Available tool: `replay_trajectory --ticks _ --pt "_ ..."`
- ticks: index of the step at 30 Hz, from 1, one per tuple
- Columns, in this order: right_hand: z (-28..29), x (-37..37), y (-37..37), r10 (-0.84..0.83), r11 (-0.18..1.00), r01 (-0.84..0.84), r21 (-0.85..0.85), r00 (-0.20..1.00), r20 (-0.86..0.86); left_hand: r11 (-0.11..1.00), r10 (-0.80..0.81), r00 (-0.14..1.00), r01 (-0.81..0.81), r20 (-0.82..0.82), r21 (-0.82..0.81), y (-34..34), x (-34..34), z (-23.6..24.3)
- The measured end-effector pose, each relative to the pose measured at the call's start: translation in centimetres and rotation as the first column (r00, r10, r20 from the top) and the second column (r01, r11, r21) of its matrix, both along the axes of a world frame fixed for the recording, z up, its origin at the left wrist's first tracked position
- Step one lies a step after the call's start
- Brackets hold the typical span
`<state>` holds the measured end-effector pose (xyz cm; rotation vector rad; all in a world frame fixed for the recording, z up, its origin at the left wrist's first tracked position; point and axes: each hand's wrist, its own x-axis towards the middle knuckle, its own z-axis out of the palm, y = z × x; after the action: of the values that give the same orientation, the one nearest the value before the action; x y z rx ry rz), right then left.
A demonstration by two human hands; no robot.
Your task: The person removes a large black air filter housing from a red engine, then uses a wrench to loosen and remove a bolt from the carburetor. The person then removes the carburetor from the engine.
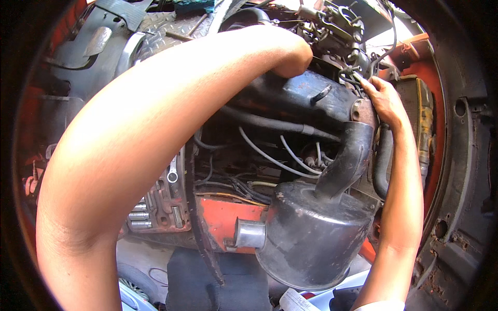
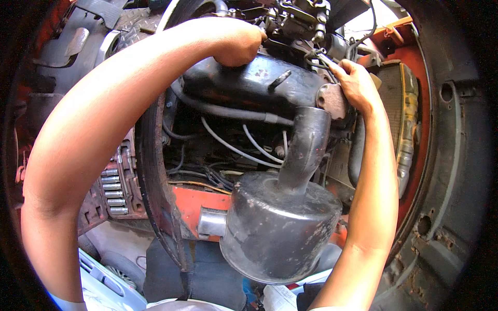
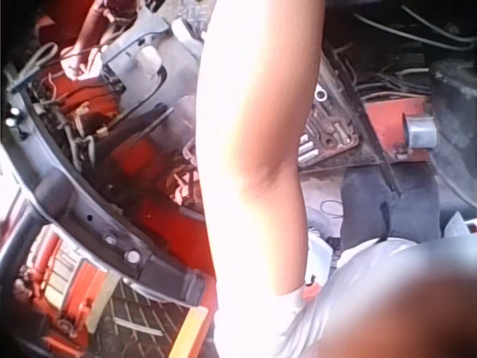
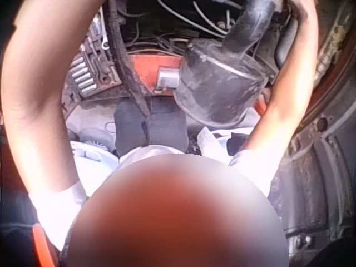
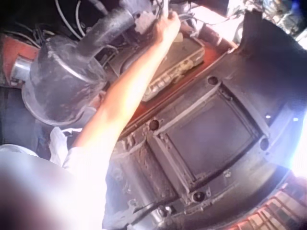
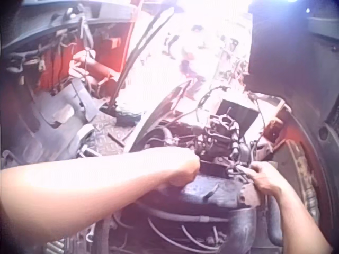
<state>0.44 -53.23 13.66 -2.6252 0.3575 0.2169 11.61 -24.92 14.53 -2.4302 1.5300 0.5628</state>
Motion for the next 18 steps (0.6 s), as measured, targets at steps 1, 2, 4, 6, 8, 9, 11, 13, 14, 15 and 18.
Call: replay_trajectory --ticks 1,2,4,6,8,9,11,13,14,15,18 --pt "-0.2 0.3 0.1 -0.024 0.999 0.025 0.023 1.0 -0.01 1.0 -0.025 1.0 0.026 0.011 -0.004 -0.6 0.4 -0.8" --pt "0.0 0.5 0.1 -0.021 0.999 0.019 -0.044 0.998 -0.053 0.997 -0.078 0.996 0.078 0.044 0.001 -1.2 0.9 -1.4" --pt "0.2 0.7 0.5 0.024 0.999 -0.024 -0.029 1.0 -0.012 0.986 -0.158 0.983 0.152 0.092 0.072 -2.3 1.8 -2.5" --pt "0.6 0.7 1.1 0.078 0.991 -0.076 -0.108 0.997 0.017 0.964 -0.251 0.955 0.23 0.159 0.136 -3.2 2.6 -3.5" --pt "0.8 0.3 1.8 0.044 0.986 -0.04 -0.163 0.999 0.025 0.936 -0.318 0.919 0.265 0.235 0.23 -3.8 3.2 -4.5" --pt "0.8 0.1 2.1 0.047 0.984 -0.04 -0.176 0.998 0.034 0.881 -0.436 0.85 0.337 0.296 0.331 -4.2 3.4 -5.0" --pt "0.5 0.0 2.2 0.05 0.987 -0.041 -0.158 0.997 0.055 0.725 -0.678 0.608 0.456 0.414 0.516 -4.2 3.8 -6.0" --pt "-0.1 0.3 1.7 0.101 0.991 -0.091 -0.096 0.988 0.114 0.759 -0.645 0.592 0.418 0.484 0.5 -4.5 4.2 -7.0" --pt "-0.5 0.8 1.3 0.121 0.991 -0.113 -0.073 0.986 0.115 0.61 -0.792 0.391 0.487 0.469 0.625 -4.9 4.4 -7.3" --pt "-0.9 1.1 0.7 0.154 0.987 -0.147 -0.057 0.977 0.147 0.441 -0.893 0.169 0.511 0.417 0.738 -5.2 4.5 -7.5" --pt "-2.3 2.8 -1.2 0.167 0.982 -0.175 0.069 0.981 0.099 0.397 -0.908 0.047 0.417 0.417 0.817 -5.3 4.7 -7.8"
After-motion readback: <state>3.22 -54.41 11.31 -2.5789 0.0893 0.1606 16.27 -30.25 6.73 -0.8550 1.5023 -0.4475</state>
